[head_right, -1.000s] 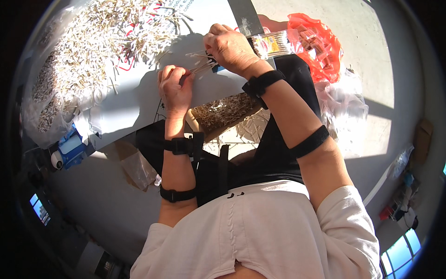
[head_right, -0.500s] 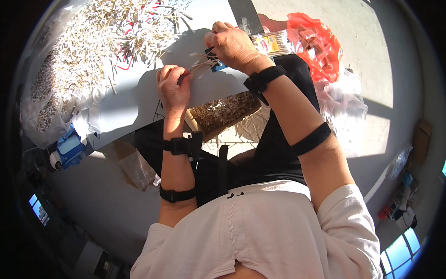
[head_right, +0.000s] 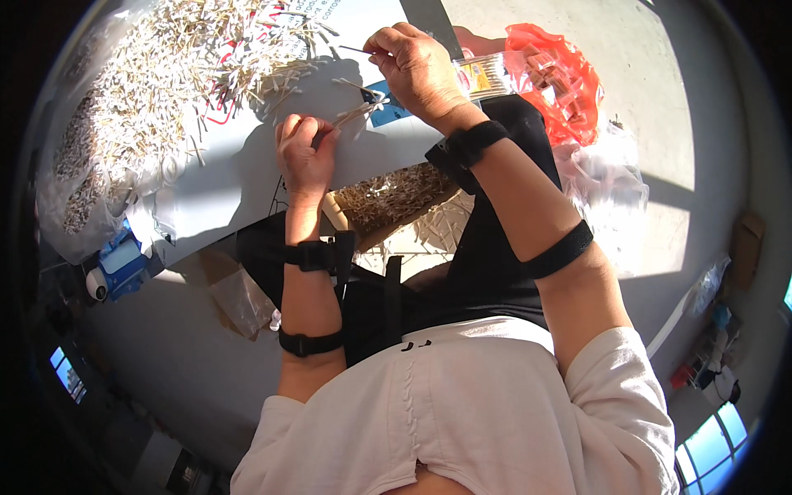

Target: Assembling cotton swabs by attaching heads to sticks and packaging them into bags.

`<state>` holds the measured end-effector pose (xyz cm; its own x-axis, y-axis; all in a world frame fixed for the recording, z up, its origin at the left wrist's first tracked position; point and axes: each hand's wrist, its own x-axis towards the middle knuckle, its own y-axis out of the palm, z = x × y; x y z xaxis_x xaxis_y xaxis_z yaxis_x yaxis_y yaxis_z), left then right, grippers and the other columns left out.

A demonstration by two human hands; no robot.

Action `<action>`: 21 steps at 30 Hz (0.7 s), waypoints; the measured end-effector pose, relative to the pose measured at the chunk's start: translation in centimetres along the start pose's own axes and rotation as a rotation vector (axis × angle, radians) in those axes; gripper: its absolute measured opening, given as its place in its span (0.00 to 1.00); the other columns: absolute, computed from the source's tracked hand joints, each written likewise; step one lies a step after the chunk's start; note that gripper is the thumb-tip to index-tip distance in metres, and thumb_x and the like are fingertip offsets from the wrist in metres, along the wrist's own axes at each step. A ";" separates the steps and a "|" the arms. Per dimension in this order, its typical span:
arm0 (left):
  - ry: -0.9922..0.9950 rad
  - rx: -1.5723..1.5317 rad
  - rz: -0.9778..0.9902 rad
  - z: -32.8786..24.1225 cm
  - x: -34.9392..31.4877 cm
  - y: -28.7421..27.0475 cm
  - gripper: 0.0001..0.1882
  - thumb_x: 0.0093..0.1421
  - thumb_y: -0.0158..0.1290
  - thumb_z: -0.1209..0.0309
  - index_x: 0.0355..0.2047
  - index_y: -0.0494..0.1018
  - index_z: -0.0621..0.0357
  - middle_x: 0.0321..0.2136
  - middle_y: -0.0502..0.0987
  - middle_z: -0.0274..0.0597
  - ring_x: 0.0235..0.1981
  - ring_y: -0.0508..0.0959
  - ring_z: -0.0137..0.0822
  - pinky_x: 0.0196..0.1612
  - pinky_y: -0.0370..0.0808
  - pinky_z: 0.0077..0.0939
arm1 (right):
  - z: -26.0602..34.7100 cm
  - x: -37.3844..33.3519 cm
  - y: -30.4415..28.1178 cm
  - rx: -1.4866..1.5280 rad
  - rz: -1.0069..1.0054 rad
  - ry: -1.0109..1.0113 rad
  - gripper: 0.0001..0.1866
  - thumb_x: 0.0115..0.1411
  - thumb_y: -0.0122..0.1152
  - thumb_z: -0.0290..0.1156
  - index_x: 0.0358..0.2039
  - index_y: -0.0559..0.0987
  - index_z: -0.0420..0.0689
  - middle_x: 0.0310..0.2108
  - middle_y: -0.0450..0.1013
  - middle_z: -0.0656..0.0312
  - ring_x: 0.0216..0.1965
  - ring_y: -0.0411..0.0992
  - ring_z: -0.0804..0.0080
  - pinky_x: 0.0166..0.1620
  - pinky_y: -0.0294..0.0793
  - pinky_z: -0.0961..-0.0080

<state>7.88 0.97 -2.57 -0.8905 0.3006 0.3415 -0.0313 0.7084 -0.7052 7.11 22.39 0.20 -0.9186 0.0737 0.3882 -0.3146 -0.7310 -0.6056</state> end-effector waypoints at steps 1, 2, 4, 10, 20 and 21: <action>0.011 -0.002 0.006 0.1 0.0 0.0 0.06 0.44 0.61 0.75 0.23 0.75 0.56 0.28 0.73 0.39 0.37 0.73 0.46 0.45 0.70 0.38 | 0.2 -0.1 -0.3 0.119 0.040 0.101 0.05 0.55 0.64 0.25 0.33 0.80 0.41 0.32 0.76 0.56 0.35 0.76 0.56 0.40 0.76 0.66; 0.014 -0.004 0.006 0.1 0.0 0.0 0.06 0.44 0.61 0.75 0.23 0.75 0.56 0.28 0.73 0.39 0.37 0.73 0.46 0.45 0.70 0.38 | 0.5 -0.2 -0.6 0.074 0.027 0.110 0.04 0.55 0.64 0.24 0.32 0.81 0.39 0.30 0.77 0.58 0.32 0.77 0.63 0.39 0.76 0.70; 0.001 -0.005 0.001 0.1 -0.1 -0.1 0.05 0.45 0.61 0.75 0.23 0.75 0.56 0.29 0.74 0.39 0.37 0.73 0.45 0.46 0.70 0.37 | 0.9 -0.5 -1.4 0.255 0.044 0.200 0.05 0.55 0.65 0.24 0.32 0.81 0.39 0.28 0.77 0.59 0.31 0.77 0.68 0.38 0.76 0.72; -0.018 -0.012 0.034 0.0 -0.2 -0.5 0.05 0.46 0.61 0.73 0.23 0.75 0.57 0.30 0.75 0.39 0.38 0.73 0.44 0.47 0.69 0.37 | 3.0 -3.8 -4.9 0.356 0.699 0.282 0.05 0.56 0.66 0.24 0.30 0.78 0.38 0.25 0.75 0.64 0.29 0.72 0.81 0.34 0.72 0.81; 0.069 0.149 -0.032 -1.9 -0.1 0.6 0.20 0.45 0.66 0.64 0.39 0.76 0.55 0.42 0.74 0.38 0.47 0.71 0.46 0.51 0.67 0.40 | 1.9 -3.1 0.5 -0.204 0.217 0.272 0.12 0.50 0.67 0.36 0.30 0.77 0.42 0.29 0.75 0.57 0.34 0.76 0.58 0.38 0.75 0.64; 0.062 0.194 0.018 -2.0 -0.2 0.7 0.20 0.46 0.65 0.63 0.40 0.76 0.54 0.44 0.73 0.39 0.48 0.70 0.46 0.53 0.66 0.41 | 2.0 -3.1 0.8 -0.201 0.219 0.270 0.12 0.50 0.67 0.36 0.30 0.77 0.42 0.29 0.75 0.57 0.34 0.76 0.58 0.38 0.75 0.64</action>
<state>8.92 2.73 -1.88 -0.8623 0.3546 0.3614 -0.1083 0.5680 -0.8159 10.18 20.17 -0.11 -0.9905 0.1262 0.0546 -0.1204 -0.6037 -0.7881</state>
